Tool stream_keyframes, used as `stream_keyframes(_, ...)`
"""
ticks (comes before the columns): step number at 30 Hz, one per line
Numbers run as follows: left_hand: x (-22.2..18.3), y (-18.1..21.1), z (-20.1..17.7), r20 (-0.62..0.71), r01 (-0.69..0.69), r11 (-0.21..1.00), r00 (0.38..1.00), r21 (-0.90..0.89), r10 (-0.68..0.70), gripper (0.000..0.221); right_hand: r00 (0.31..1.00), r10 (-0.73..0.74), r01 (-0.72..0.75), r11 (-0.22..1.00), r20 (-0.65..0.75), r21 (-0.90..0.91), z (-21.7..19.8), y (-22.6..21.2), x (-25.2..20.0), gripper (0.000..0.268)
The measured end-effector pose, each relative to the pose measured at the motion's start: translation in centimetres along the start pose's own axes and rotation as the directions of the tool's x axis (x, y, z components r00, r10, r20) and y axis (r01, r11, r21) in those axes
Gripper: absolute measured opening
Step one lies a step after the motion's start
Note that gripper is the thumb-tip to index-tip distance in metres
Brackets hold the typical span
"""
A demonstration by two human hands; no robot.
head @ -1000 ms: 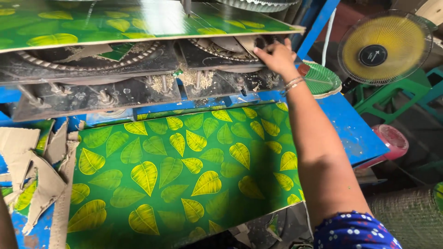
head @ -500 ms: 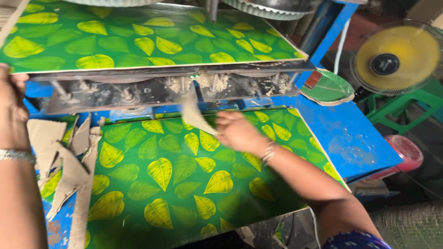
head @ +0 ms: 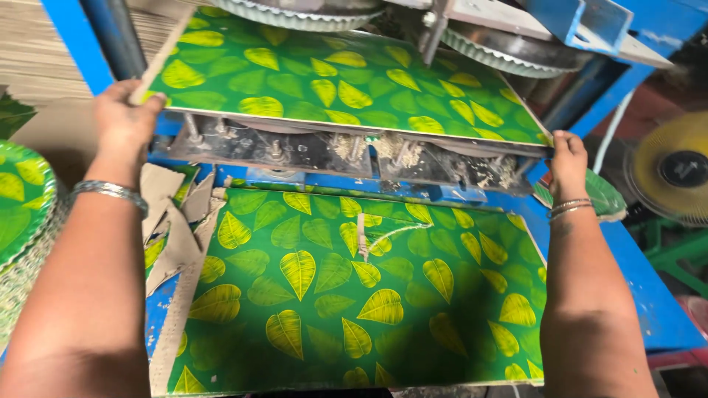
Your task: The person feeds printed green paper sheets one at a time into a hydraulic plate press, operates the machine to form disposable paper plates, tears the scrap border off each pressed plate, and stacks the finished plates on a pile beside the machine.
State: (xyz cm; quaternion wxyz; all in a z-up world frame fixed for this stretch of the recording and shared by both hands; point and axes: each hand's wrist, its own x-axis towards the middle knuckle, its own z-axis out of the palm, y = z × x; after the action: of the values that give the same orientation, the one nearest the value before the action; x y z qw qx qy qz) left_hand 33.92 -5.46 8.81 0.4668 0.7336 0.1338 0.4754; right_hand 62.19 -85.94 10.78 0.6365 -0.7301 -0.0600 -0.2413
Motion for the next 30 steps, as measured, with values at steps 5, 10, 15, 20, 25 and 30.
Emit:
stream_keyframes(5, -1.0, 1.8, 0.9, 0.024, -0.082, 0.987, 0.997, 0.138, 0.079, 0.039, 0.982, -0.151, 0.156, 0.987, -0.115, 0.035, -0.4, 6.2, 3.9, 0.009)
stream_keyframes(10, -2.0, 2.9, 1.3, -0.003, -0.094, 0.989, 0.995, 0.114, 0.095, 0.042, 0.977, -0.098, 0.118, 0.988, -0.190, 0.096, -0.5, 4.9, 3.0, 0.008)
stream_keyframes(15, -2.7, 3.6, 1.0, 0.002, -0.120, 0.989, 0.993, 0.081, 0.120, 0.045, 0.977, 0.023, 0.003, 0.992, -0.214, 0.123, 0.7, 2.0, 0.8, 0.013)
stream_keyframes(20, -3.4, 5.0, 0.0, 0.050, -0.175, 0.961, 0.984, 0.215, 0.169, 0.048, 0.969, -0.011, 0.100, 0.931, -0.247, 0.350, 0.2, 6.9, 4.2, 0.004)
stream_keyframes(25, -3.2, 4.6, 0.1, 0.081, -0.185, 0.946, 0.982, 0.266, 0.170, 0.050, 0.976, -0.023, 0.112, 0.906, -0.218, 0.409, 0.5, 5.5, 3.0, 0.015)
stream_keyframes(30, -2.0, 0.8, 1.4, 0.022, -0.173, 0.981, 0.985, 0.082, 0.172, 0.043, 0.982, 0.125, -0.060, 0.917, -0.141, 0.395, 0.6, 2.0, 0.7, 0.028)
